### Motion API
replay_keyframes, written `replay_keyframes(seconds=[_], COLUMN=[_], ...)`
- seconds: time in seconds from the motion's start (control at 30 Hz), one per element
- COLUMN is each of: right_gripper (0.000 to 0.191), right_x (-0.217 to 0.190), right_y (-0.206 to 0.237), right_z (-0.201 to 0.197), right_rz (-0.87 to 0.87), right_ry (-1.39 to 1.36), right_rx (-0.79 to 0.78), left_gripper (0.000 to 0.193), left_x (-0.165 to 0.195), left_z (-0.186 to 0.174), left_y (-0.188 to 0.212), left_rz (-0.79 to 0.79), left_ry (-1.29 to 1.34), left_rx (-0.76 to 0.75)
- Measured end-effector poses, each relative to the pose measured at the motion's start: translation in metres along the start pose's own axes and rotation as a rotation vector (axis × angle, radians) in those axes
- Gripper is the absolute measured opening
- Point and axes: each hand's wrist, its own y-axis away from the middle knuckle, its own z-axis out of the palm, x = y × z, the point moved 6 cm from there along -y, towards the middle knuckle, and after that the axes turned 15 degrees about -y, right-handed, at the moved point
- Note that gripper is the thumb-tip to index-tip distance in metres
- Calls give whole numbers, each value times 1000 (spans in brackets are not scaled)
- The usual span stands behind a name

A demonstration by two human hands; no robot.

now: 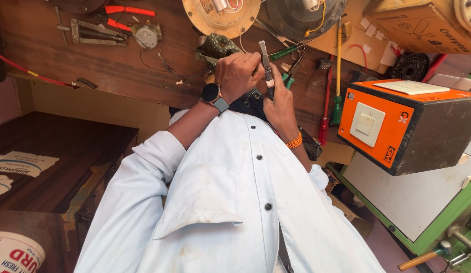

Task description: The person repairs a small electric motor at a cluttered workbench. They handle the motor's lead wires, twist and join wire ends by hand, use a hand tool to cut or strip wire insulation, and reposition the motor while working on its wiring connections.

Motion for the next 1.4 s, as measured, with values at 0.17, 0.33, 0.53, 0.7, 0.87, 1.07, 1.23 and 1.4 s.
replay_keyframes(seconds=[0.17,0.33,0.53,0.7,0.87,1.07,1.23,1.4], right_gripper=[83,61,83,92,88,70,24,12], right_x=[17,39,69,118,147,146,113,75], right_y=[-1,-12,-10,-11,-21,-25,-22,-28], right_z=[7,-16,-107,-111,-88,-93,-98,-95], right_rz=[13,130,-21,28,-157,-185,-411,-315], right_ry=[-158,-738,-536,141,255,495,127,-497], right_rx=[18,235,372,517,641,678,558,265], left_gripper=[21,9,12,40,38,50,30,18], left_x=[-1,-21,-19,-36,-43,-17,-29,-77], left_z=[8,5,-27,-86,-129,-122,-183,-281], left_y=[0,-4,-3,37,71,60,88,128], left_rz=[-1,-240,-188,-447,-531,-192,-221,-327], left_ry=[14,-18,307,333,313,2,-143,-383], left_rx=[46,132,42,47,128,-13,59,574])
